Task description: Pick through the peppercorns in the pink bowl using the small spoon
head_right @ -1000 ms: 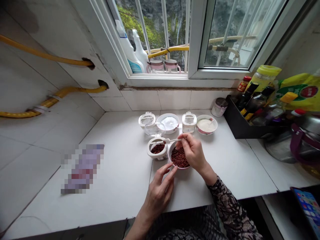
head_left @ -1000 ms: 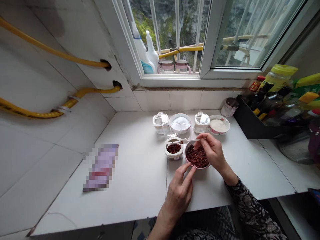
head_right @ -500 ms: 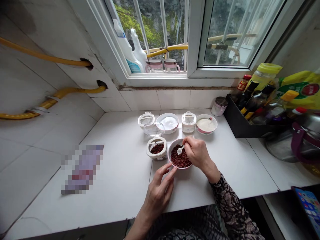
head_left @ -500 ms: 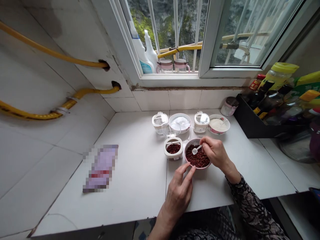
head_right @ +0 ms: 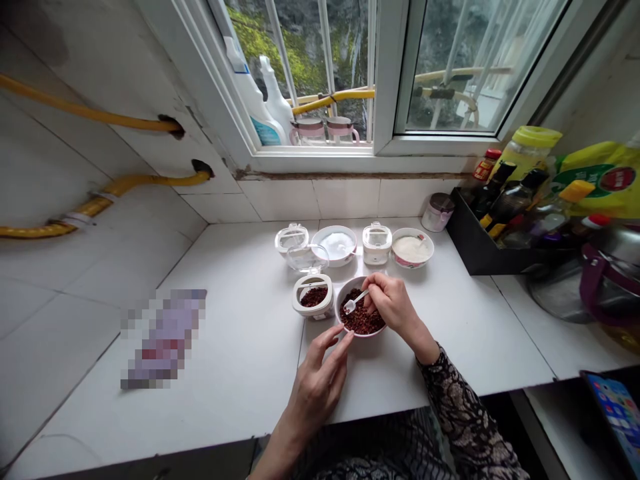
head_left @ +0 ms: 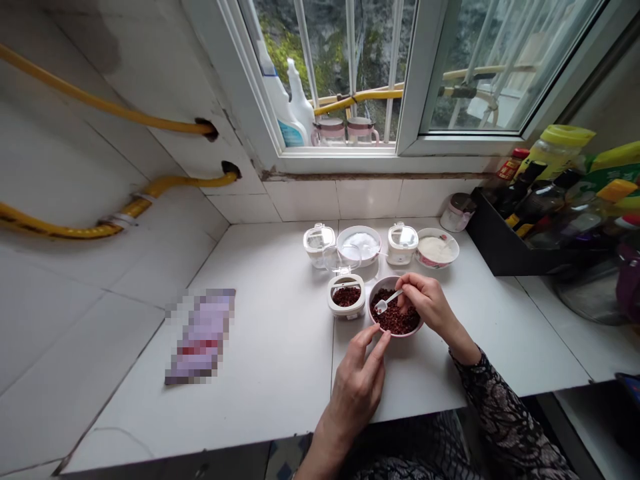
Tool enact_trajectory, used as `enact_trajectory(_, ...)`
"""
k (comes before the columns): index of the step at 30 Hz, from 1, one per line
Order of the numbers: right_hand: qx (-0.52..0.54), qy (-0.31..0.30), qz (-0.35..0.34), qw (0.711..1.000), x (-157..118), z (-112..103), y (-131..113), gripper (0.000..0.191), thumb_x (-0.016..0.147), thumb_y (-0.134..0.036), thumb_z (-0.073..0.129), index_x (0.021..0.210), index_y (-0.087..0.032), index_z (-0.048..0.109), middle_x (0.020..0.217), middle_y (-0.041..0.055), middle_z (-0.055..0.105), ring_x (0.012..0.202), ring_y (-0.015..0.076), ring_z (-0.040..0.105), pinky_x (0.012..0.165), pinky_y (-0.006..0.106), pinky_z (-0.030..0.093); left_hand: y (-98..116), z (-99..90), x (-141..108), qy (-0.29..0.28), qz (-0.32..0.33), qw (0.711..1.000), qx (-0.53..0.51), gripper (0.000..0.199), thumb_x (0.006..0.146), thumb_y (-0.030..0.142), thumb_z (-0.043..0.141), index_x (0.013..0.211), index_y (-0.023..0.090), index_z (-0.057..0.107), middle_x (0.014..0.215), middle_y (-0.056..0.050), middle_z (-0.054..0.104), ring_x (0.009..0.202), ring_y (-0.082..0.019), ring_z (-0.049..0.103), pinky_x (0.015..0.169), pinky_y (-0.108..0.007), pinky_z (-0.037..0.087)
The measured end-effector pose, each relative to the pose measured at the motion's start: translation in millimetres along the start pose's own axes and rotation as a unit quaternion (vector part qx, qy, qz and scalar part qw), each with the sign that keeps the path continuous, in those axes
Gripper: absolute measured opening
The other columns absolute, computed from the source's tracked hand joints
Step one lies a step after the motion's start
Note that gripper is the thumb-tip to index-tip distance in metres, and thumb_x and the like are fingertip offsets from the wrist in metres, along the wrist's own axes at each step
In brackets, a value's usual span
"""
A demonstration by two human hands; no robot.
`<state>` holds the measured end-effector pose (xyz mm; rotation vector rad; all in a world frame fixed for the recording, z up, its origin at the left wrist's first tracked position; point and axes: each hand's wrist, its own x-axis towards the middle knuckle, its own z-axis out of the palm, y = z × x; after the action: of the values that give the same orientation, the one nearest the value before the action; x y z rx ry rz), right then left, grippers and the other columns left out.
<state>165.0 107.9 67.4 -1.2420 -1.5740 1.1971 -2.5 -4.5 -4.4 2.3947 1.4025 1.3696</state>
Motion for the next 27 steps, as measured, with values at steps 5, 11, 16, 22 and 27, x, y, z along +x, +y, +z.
enact_trajectory(5,0.049,0.006,0.014,0.999,1.3,-0.9,-2.5,0.012,0.075,-0.03,0.054,0.074,-0.019,0.06,0.053,-0.0024,0.064,0.042,0.012,0.057,0.046,0.023,0.047,0.4,-0.3,0.0,0.0,-0.001,1.0,0.004,0.056,0.092,-0.001,0.045,0.145,0.02,0.046,0.131,-0.015,0.056,0.125,-0.023,0.057,0.099,-0.036,0.057)
enact_trajectory(11,0.061,0.013,0.024,0.998,1.6,-1.6,-4.7,0.014,0.073,-0.031,0.054,0.074,-0.018,0.06,0.052,-0.0029,0.063,0.041,0.0105,0.055,0.044,0.021,0.046,0.0,-0.7,0.4,0.0,0.001,1.0,0.001,0.056,0.092,-0.001,0.045,0.144,0.02,0.046,0.131,-0.015,0.055,0.125,-0.023,0.057,0.099,-0.037,0.057)
enact_trajectory(16,0.064,0.016,0.023,0.998,2.1,-1.5,-3.9,0.014,0.074,-0.031,0.055,0.074,-0.018,0.06,0.051,-0.003,0.062,0.04,0.0103,0.055,0.043,0.021,0.045,0.9,-0.8,1.3,-0.002,-0.003,1.0,0.003,0.057,0.093,0.0,0.045,0.146,0.022,0.045,0.13,-0.015,0.056,0.123,-0.023,0.058,0.097,-0.037,0.058)
enact_trajectory(22,0.083,0.022,0.015,0.996,3.1,-2.2,-4.0,0.015,0.074,-0.032,0.056,0.076,-0.018,0.061,0.051,-0.0029,0.062,0.04,0.0118,0.056,0.042,0.022,0.047,1.0,-0.1,0.7,0.001,0.0,1.0,0.007,0.056,0.092,-0.001,0.045,0.144,0.02,0.047,0.131,-0.015,0.056,0.125,-0.023,0.057,0.099,-0.036,0.057)
enact_trajectory(27,0.018,0.031,-0.007,0.999,0.9,-1.2,-4.5,0.014,0.077,-0.029,0.053,0.075,-0.018,0.061,0.051,-0.0029,0.061,0.041,0.011,0.055,0.044,0.021,0.044,0.8,-0.3,0.9,0.003,0.0,1.0,0.008,0.055,0.091,-0.001,0.045,0.143,0.018,0.049,0.131,-0.015,0.057,0.125,-0.023,0.057,0.099,-0.035,0.057)
